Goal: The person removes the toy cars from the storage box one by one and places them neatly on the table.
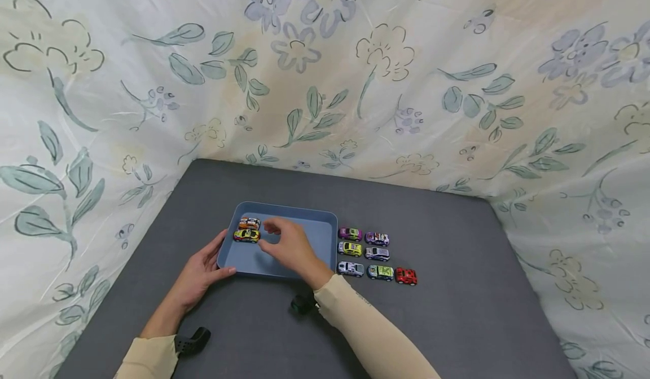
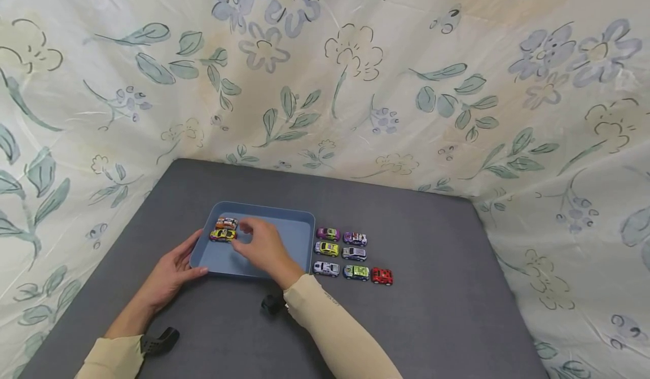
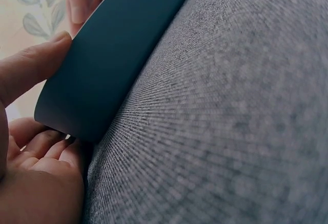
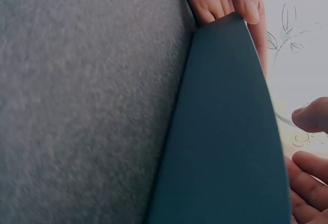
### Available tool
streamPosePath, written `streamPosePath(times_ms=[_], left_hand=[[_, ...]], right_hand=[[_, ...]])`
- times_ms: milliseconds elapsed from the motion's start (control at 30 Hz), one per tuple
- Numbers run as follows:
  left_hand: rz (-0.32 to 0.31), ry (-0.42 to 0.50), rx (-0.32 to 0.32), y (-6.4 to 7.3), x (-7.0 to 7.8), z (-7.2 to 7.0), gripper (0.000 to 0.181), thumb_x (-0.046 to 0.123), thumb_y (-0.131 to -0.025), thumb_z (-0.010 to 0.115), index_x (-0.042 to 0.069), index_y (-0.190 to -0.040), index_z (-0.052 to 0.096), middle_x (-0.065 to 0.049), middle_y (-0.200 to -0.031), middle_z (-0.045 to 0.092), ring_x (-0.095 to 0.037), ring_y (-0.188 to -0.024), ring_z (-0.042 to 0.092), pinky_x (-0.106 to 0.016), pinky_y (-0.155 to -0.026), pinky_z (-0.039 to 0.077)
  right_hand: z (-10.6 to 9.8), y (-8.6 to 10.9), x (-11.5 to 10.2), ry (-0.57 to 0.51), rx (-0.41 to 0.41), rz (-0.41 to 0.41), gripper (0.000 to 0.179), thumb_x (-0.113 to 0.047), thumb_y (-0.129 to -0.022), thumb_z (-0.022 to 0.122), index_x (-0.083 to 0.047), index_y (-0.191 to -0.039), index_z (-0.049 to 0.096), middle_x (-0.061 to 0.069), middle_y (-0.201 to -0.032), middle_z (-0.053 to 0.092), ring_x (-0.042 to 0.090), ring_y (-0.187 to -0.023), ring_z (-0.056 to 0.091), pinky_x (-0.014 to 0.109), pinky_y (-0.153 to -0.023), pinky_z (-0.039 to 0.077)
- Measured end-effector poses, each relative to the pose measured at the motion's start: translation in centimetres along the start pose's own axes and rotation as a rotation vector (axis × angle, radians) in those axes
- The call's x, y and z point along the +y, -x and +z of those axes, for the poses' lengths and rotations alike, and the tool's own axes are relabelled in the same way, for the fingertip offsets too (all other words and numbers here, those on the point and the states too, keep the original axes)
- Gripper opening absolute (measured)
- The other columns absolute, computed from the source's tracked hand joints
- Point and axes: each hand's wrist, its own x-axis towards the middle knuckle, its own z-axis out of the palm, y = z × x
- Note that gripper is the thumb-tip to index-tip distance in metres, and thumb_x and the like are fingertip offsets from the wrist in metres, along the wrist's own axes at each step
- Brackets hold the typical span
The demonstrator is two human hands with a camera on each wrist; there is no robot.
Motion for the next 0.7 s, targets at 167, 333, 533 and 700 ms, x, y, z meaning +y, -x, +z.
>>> streamPosePath(times_ms=[167, 333, 533, 700], left_hand=[[-0.001, 0.012, -0.002, 0.1, 0.1, 0.0, 0.101, 0.001, -0.097, 0.081, 0.004, -0.174, 0.017, -0.025, -0.177, 0.014, -0.045, -0.161, 0.018, -0.009, -0.106, 0.038], [-0.002, 0.022, -0.004, 0.1, 0.1, 0.0, 0.101, 0.0, -0.096, 0.082, 0.005, -0.174, 0.017, -0.025, -0.178, 0.014, -0.045, -0.161, 0.018, -0.009, -0.106, 0.039], [0.005, 0.03, -0.013, 0.0, 0.1, 0.0, 0.1, 0.0, -0.097, 0.081, 0.005, -0.174, 0.018, -0.024, -0.178, 0.015, -0.045, -0.161, 0.019, -0.01, -0.107, 0.039], [0.009, 0.035, -0.015, 0.0, 0.0, 0.0, 0.1, -0.001, -0.097, 0.081, 0.005, -0.174, 0.018, -0.024, -0.178, 0.015, -0.045, -0.161, 0.019, -0.01, -0.107, 0.039]], right_hand=[[0.4, -0.2, -0.2, -0.005, 0.001, 0.022, 0.043, -0.023, -0.099, 0.083, -0.006, -0.137, 0.072, 0.003, -0.127, 0.074, 0.018, -0.116, 0.071, 0.03, -0.1, 0.056], [0.8, -0.6, 0.0, 0.001, 0.006, 0.043, 0.043, -0.022, -0.099, 0.083, -0.009, -0.138, 0.073, 0.001, -0.129, 0.074, 0.014, -0.116, 0.07, 0.031, -0.1, 0.056], [1.4, -1.1, 0.3, 0.006, 0.001, 0.069, 0.042, -0.023, -0.099, 0.084, -0.01, -0.137, 0.073, 0.0, -0.127, 0.075, 0.013, -0.115, 0.07, 0.029, -0.098, 0.056], [1.8, -1.3, 0.4, 0.005, -0.004, 0.068, 0.04, -0.021, -0.098, 0.085, -0.008, -0.134, 0.074, 0.002, -0.123, 0.076, 0.015, -0.112, 0.071, 0.027, -0.097, 0.056]])
